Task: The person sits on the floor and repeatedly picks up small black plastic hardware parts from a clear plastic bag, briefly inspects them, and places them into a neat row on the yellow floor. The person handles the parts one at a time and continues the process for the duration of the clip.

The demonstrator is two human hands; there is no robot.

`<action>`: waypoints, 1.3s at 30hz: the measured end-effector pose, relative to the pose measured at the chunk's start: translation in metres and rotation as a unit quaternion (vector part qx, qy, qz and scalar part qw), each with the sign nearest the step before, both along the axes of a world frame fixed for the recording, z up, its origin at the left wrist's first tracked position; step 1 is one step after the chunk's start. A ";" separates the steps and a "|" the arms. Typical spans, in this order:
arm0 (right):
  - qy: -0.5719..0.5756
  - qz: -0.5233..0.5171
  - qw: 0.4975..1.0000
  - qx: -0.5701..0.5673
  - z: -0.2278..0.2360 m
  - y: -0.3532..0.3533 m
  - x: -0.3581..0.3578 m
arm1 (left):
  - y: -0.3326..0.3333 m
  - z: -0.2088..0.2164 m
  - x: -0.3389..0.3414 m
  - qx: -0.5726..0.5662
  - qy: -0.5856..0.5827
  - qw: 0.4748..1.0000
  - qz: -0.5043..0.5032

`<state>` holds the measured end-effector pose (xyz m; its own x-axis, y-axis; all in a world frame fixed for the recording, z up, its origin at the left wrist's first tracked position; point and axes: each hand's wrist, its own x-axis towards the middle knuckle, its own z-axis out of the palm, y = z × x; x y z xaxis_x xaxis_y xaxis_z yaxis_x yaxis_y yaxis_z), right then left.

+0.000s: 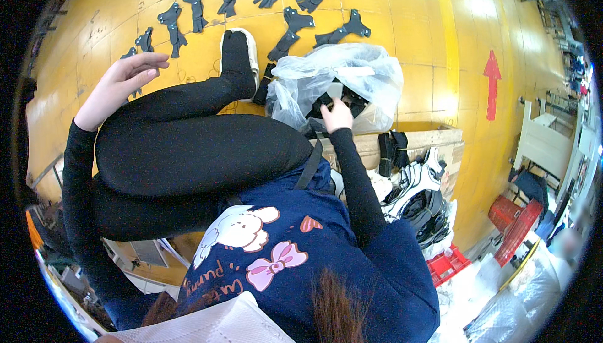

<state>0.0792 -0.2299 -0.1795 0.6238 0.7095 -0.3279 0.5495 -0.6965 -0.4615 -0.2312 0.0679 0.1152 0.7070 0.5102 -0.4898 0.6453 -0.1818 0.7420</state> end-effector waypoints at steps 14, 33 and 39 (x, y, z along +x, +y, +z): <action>0.704 0.149 0.634 0.285 0.278 0.128 -0.063 | -0.053 0.041 0.032 -0.006 -0.099 0.989 -0.110; 0.690 0.026 0.615 0.381 0.343 0.171 -0.140 | -0.046 0.087 0.032 0.347 -0.451 0.801 0.187; 0.853 0.035 0.442 0.275 0.327 0.182 -0.122 | -0.035 0.096 0.006 0.587 -0.240 0.755 -0.166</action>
